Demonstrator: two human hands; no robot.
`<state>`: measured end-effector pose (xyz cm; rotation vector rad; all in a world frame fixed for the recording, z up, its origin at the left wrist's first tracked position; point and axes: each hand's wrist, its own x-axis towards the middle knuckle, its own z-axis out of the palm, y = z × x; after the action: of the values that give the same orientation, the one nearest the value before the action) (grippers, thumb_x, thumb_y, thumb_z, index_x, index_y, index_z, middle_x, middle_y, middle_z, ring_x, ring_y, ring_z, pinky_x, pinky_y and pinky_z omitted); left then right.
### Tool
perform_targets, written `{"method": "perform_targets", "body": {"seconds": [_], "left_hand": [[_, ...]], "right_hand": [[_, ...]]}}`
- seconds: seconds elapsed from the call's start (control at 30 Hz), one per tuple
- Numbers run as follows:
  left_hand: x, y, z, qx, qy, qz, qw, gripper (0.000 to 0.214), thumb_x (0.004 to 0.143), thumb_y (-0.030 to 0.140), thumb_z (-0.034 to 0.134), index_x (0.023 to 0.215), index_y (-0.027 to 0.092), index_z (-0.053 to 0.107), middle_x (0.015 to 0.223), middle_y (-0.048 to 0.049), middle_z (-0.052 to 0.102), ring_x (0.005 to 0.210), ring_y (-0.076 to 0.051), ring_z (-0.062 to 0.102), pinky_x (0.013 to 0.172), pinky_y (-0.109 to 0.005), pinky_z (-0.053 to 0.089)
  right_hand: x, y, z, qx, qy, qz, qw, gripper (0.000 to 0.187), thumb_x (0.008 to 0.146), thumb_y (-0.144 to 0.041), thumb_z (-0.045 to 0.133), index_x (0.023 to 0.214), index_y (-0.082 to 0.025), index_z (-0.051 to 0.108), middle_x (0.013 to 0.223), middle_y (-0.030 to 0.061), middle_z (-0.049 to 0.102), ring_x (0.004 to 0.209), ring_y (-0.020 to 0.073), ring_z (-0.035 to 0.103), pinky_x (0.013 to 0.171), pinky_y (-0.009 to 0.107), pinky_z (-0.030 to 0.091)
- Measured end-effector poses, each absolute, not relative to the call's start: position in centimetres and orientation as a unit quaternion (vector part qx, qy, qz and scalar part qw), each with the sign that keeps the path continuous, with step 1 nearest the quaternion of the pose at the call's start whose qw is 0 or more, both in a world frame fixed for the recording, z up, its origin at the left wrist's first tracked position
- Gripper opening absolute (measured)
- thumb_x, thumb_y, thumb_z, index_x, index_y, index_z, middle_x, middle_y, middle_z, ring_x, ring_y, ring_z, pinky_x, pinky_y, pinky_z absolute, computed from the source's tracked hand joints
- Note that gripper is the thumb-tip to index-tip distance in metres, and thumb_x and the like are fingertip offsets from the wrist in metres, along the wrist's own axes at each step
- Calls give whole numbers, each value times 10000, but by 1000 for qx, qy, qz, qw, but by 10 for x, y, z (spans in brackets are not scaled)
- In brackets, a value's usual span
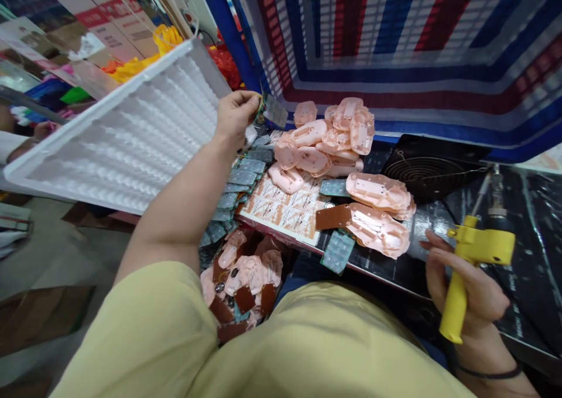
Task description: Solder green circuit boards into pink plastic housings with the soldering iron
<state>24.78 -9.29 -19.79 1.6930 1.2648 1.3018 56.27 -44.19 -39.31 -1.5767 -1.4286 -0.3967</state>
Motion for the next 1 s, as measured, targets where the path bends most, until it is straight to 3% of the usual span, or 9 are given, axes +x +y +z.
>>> {"method": "perform_targets", "body": {"seconds": [0.1, 0.23, 0.37, 0.47, 0.53, 0.6, 0.67, 0.73, 1.0], "left_hand": [[279, -147, -206, 622, 393, 472, 485, 371, 602, 397, 860, 822, 193, 642, 687, 64, 638, 652, -86, 546, 672, -259, 482], [320, -220, -228, 592, 361, 361, 624, 366, 626, 382, 847, 842, 168, 643, 750, 11, 671, 648, -118, 620, 621, -257, 499], [354, -273, -254, 491, 342, 274, 753, 397, 558, 353, 900, 813, 154, 669, 721, 9, 682, 598, -100, 618, 594, -220, 501], [363, -295, -272, 456, 325, 235, 794, 452, 521, 410, 937, 792, 149, 687, 680, 14, 684, 557, -93, 618, 557, -200, 492], [360, -301, -280, 498, 317, 234, 772, 495, 553, 496, 923, 833, 146, 713, 740, -18, 726, 636, -133, 679, 604, -219, 525], [351, -304, -282, 589, 307, 253, 703, 516, 676, 560, 846, 987, 160, 747, 976, -80, 769, 893, -208, 733, 781, -282, 570], [342, -305, -278, 692, 287, 282, 600, 490, 816, 570, 731, 1134, 198, 745, 1232, -98, 714, 1175, -250, 660, 1004, -352, 523], [337, -307, -270, 768, 257, 296, 507, 423, 900, 535, 644, 1181, 234, 743, 1329, -74, 664, 1294, -239, 587, 1128, -371, 438], [346, -313, -239, 856, 190, 235, 420, 236, 913, 326, 623, 1006, 211, 808, 1057, -64, 773, 985, -225, 738, 892, -294, 560]], "right_hand": [[559, -439, -382, -586, -626, -197, 476, 300, 834, -206, 746, 1097, -228, 603, 1012, 42, 763, 709, 170, 740, 586, 222, 582], [541, -438, -361, -549, -668, -210, 456, 496, 770, -325, 836, 1169, -228, 557, 1124, 87, 736, 871, 206, 746, 719, 274, 617], [520, -431, -341, -489, -709, -201, 466, 321, 787, -296, 821, 1026, -259, 611, 1178, 56, 721, 967, 184, 730, 864, 291, 619], [517, -426, -336, -452, -704, -180, 517, 300, 831, -167, 757, 1070, -266, 606, 1222, 42, 703, 1107, 203, 689, 947, 351, 605], [520, -428, -333, -467, -676, -178, 542, 357, 834, -75, 717, 1128, -234, 592, 1184, 61, 717, 1060, 194, 707, 883, 306, 621], [523, -432, -330, -491, -631, -172, 575, 387, 813, -28, 717, 1132, -211, 596, 1088, 53, 748, 916, 172, 741, 780, 238, 627], [524, -436, -326, -508, -599, -159, 599, 380, 792, -40, 748, 1100, -216, 612, 994, 22, 764, 792, 155, 746, 722, 210, 623], [521, -439, -322, -508, -598, -142, 603, 351, 790, -54, 759, 1069, -218, 623, 943, 5, 767, 746, 147, 742, 710, 200, 620], [510, -443, -312, -467, -653, -100, 587, 320, 821, -52, 727, 1068, -220, 613, 988, 14, 765, 799, 148, 746, 743, 204, 629]]}}
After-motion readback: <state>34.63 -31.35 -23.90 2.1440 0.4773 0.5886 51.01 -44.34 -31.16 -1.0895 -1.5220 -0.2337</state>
